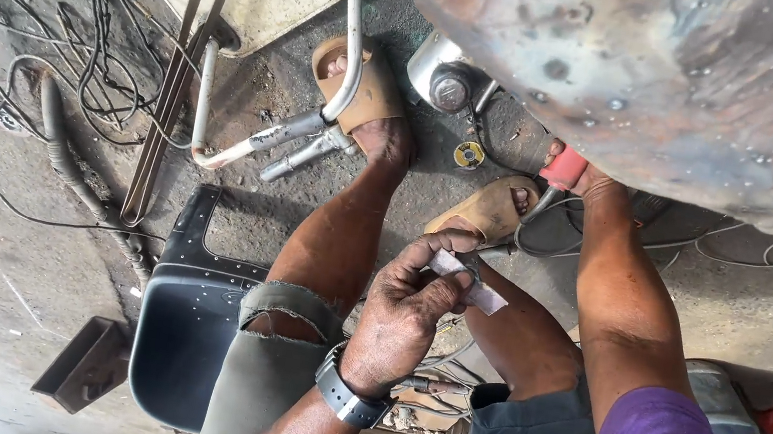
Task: A person uses a handheld power drill to create a hole in a small metal component while working in a workshop.
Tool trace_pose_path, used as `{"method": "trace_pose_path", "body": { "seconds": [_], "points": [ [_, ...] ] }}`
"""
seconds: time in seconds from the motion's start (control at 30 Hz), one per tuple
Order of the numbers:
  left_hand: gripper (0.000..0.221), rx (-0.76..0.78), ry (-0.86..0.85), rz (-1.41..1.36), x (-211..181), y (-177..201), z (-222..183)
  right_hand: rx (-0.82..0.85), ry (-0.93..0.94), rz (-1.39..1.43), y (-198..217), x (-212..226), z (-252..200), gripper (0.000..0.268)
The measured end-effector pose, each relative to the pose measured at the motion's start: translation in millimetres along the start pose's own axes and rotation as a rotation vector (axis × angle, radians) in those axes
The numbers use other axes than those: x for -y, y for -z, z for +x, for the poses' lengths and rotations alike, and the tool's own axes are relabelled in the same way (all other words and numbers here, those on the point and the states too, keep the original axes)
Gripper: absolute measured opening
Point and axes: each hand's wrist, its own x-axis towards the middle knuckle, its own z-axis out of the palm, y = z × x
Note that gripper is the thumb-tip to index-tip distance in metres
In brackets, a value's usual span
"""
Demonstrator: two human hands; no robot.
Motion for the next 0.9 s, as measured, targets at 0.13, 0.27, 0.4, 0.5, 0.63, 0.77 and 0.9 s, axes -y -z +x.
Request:
{"method": "trace_pose_path", "body": {
  "seconds": [0.13,0.27,0.4,0.5,0.63,0.77,0.9],
  "points": [
    [0.031,-0.012,-0.009,0.018,-9.2,-4.6,1.0,-0.075,0.043,-0.025,-13.9,-3.7,-3.1,0.055],
    [0.030,-0.015,-0.025,0.033,-13.9,-3.1,3.1,-0.155,0.080,-0.056,-20.7,-11.7,-6.0,0.051],
    [0.025,-0.019,-0.030,0.036,-18.8,-8.8,5.6,-0.241,0.119,-0.105,-21.2,-14.4,-12.7,0.048],
    [0.025,-0.031,-0.063,0.030,-17.1,-7.1,8.9,-0.301,0.153,-0.147,-6.3,-19.2,-14.2,0.047],
    [0.026,-0.031,-0.133,-0.009,9.1,-5.6,15.1,-0.520,0.337,-0.997,29.5,-30.0,-6.3,0.049],
    [0.022,-0.035,-0.275,0.037,-2.4,-16.1,13.1,-0.424,0.679,-0.827,-27.2,-18.7,-96.5,0.024],
    [0.028,-0.063,-0.474,0.343,-23.1,-21.6,-2.4,-0.094,0.613,-0.409,-152.0,29.3,-230.4,0.030]
  ]
}}
